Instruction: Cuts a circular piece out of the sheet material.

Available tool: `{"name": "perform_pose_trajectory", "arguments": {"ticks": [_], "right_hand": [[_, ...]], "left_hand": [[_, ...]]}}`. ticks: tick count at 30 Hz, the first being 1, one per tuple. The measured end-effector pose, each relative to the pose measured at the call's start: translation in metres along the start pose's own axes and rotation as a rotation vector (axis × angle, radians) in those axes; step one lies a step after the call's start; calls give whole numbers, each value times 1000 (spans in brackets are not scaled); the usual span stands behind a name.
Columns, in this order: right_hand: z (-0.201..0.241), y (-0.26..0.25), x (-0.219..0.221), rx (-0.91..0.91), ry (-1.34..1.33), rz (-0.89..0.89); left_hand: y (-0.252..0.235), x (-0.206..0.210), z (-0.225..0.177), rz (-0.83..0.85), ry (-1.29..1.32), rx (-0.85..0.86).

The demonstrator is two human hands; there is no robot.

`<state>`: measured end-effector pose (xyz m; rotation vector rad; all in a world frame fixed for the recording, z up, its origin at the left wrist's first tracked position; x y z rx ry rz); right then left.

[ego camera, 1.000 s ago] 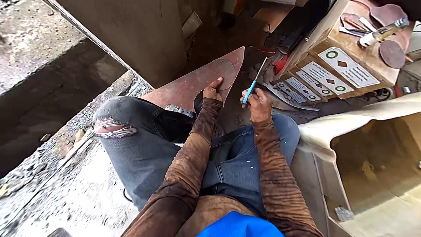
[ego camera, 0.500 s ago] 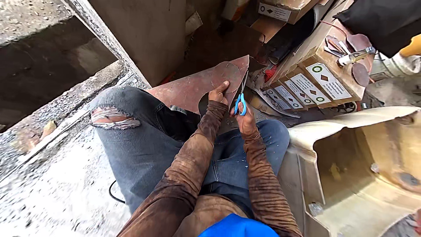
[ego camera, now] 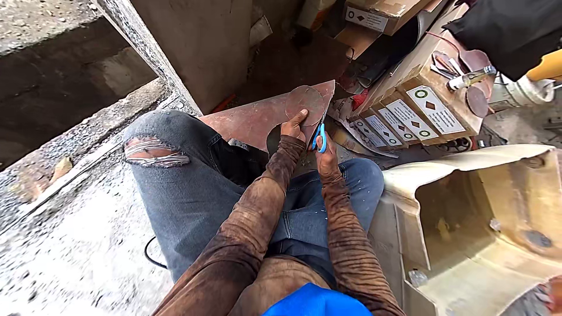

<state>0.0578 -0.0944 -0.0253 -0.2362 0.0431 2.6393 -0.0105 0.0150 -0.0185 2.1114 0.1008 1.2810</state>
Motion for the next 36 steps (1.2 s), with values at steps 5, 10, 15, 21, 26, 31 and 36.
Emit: {"name": "perform_pose_trajectory", "arguments": {"ticks": [5, 10, 15, 21, 26, 31, 36], "right_hand": [[1, 1, 0, -14, 69, -33], [3, 3, 1, -54, 178, -62], [5, 3, 1, -64, 223, -92], [6, 3, 4, -43, 213, -139], [7, 5, 4, 17, 180, -134], [2, 6, 1, 61, 93, -154], [-7, 6, -3, 96, -45, -118]], "left_hand": [[2, 3, 0, -22, -2, -2], [4, 3, 2, -54, -56, 20], [4, 4, 6, -114, -82, 20], [2, 3, 8, -125, -91, 18], [3, 4, 8, -152, -114, 31], [2, 4, 13, -174, -128, 11], [3, 4, 14, -204, -161, -8]]}}
Point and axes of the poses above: each hand's wrist, its own y-axis away from the middle knuckle, its own x-axis out of the palm, z = x × y, the point moved 3 cm from there along -y, towards the middle knuckle, and after that the axes turned 2 degrees about y, right-handed, at the moved point
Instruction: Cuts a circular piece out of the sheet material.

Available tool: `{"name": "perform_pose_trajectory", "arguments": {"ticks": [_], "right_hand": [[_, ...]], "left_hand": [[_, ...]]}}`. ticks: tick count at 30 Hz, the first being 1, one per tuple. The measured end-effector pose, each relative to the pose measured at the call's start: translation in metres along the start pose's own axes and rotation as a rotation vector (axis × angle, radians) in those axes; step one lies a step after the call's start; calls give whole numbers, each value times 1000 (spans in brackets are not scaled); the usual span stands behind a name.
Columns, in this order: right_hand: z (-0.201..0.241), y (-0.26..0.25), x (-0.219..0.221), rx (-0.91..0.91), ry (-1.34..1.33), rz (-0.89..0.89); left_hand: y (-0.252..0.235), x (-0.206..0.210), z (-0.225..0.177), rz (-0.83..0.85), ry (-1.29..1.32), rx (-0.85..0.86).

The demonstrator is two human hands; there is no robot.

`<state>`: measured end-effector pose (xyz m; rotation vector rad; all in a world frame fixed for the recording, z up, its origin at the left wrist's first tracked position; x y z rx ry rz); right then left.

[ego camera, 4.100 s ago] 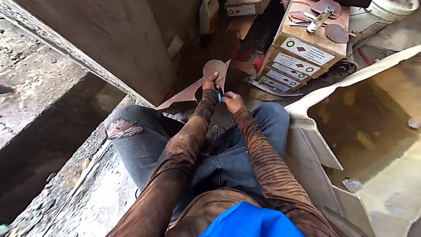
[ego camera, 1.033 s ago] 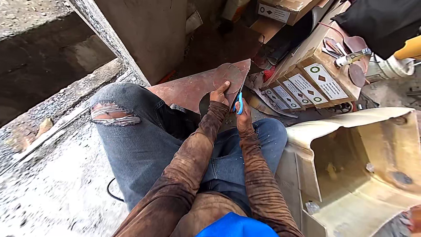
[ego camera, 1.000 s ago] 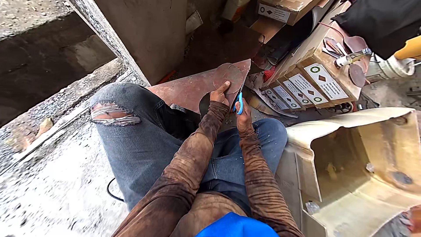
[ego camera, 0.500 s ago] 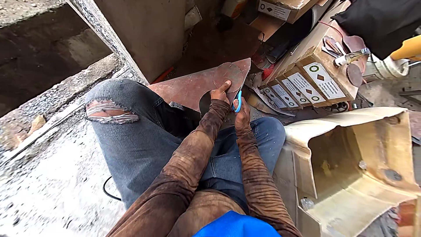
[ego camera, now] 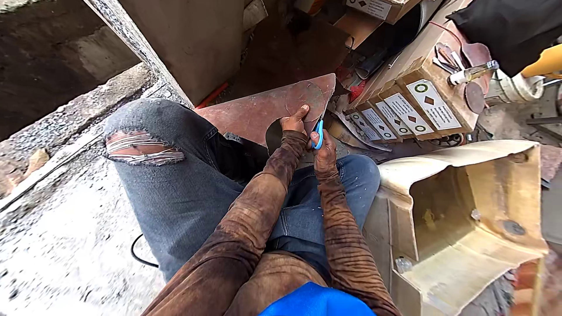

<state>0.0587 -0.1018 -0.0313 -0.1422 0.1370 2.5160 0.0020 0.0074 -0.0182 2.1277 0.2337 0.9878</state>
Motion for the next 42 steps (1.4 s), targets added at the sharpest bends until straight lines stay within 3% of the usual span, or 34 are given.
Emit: {"name": "perform_pose_trajectory", "arguments": {"ticks": [5, 19, 34, 42], "right_hand": [[-4, -2, 0, -43, 103, -10], [3, -1, -3, -60, 324, -38], [-7, -1, 2, -51, 108, -93], [-7, -10, -1, -115, 113, -35]], "left_hand": [[-5, -2, 5, 15, 1, 65], [-6, -2, 9, -22, -3, 22], [-9, -3, 6, -41, -31, 13], [-2, -8, 2, -24, -37, -27]]}}
Point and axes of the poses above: each hand's wrist, its own y-axis away from the middle knuckle, its own x-axis out of the palm, z = x × y, the point moved 3 cm from there along -y, towards the middle knuckle, and after that the axes turned 2 degrees about y, right-handed, at the moved point
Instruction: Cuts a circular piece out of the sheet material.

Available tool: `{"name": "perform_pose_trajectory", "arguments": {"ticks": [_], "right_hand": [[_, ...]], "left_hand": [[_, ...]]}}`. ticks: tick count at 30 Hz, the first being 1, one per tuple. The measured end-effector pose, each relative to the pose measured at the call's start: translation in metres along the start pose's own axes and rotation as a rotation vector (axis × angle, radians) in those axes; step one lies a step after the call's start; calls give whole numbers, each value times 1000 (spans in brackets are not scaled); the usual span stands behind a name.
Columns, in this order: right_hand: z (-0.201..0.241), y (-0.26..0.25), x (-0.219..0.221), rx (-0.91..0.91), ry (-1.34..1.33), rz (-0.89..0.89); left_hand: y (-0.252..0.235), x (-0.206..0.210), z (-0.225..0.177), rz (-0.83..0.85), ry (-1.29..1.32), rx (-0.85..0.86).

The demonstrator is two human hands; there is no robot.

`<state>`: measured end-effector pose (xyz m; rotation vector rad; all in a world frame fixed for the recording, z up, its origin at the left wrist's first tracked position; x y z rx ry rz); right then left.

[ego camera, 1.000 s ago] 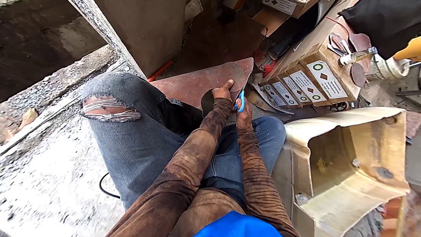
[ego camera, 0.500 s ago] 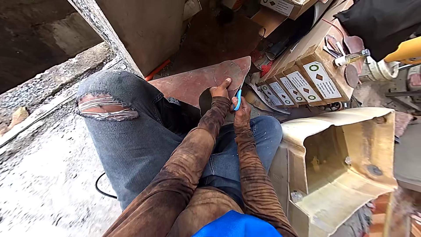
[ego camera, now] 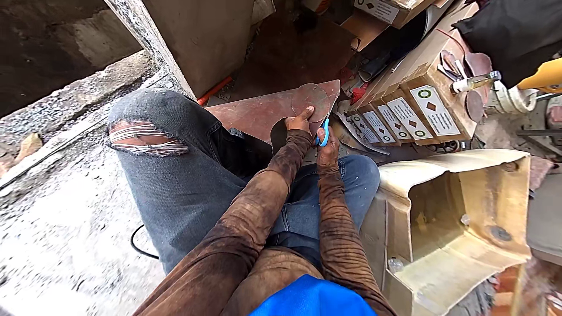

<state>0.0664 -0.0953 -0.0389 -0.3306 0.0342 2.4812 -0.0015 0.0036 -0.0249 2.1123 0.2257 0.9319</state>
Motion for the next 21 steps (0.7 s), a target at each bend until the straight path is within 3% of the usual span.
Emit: {"name": "perform_pose_trajectory", "arguments": {"ticks": [12, 21], "right_hand": [[4, 7, 0, 22, -11, -49], [2, -2, -3, 18, 24, 17]], "left_hand": [[-3, 0, 1, -8, -8, 15], [0, -5, -4, -11, -51, 5]]}}
Point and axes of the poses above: each hand's wrist, its own y-axis away from the middle knuckle, its own x-axis out of the palm, z = x × y, the point moved 3 cm from there along -y, towards the middle knuckle, and after that the axes turned 2 degrees about y, right-handed, at the moved point
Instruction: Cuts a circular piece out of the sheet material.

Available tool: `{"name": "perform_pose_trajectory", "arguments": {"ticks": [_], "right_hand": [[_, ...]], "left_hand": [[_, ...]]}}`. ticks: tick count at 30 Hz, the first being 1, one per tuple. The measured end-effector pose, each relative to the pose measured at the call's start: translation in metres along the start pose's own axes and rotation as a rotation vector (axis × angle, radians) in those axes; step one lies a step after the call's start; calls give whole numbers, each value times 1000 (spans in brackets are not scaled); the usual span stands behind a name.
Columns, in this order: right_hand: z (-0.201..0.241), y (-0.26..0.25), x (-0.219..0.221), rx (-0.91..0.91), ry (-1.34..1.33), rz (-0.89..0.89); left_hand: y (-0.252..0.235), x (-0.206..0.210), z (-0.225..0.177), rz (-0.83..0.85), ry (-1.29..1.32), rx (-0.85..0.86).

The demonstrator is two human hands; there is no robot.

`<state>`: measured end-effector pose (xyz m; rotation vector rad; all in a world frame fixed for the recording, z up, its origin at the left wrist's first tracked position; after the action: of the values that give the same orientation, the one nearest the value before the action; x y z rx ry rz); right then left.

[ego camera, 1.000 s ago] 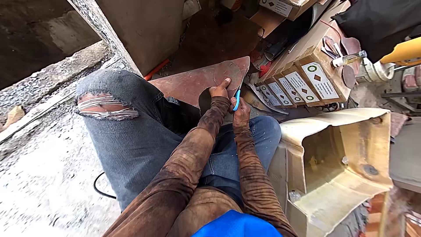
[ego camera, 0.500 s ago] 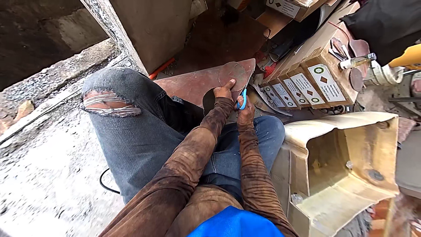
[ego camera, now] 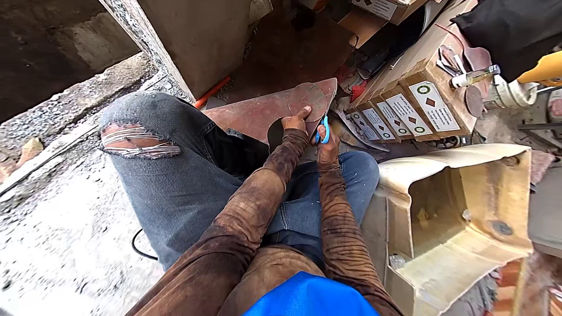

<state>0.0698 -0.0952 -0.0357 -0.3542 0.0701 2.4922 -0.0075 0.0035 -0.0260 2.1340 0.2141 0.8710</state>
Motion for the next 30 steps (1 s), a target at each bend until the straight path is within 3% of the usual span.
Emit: {"name": "perform_pose_trajectory", "arguments": {"ticks": [5, 18, 25, 30], "right_hand": [[4, 8, 2, 34, -60, -47], [7, 7, -6, 33, -68, 26], [12, 14, -10, 174, -184, 98], [26, 40, 15, 396, -388, -21]], "left_hand": [[0, 1, 0, -20, 5, -19], [4, -4, 0, -10, 18, -31], [1, -11, -9, -46, -187, 1], [-5, -19, -24, 5, -404, -33]]}}
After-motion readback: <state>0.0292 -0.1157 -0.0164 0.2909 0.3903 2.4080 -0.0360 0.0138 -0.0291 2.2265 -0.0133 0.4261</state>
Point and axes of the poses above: each hand's wrist, its own y-axis away from the middle knuckle, its own x-axis out of the palm, z = x × y, the point moved 3 cm from there along -y, towards the middle knuckle, and after that the axes turned 2 degrees about y, right-handed, at the moved point
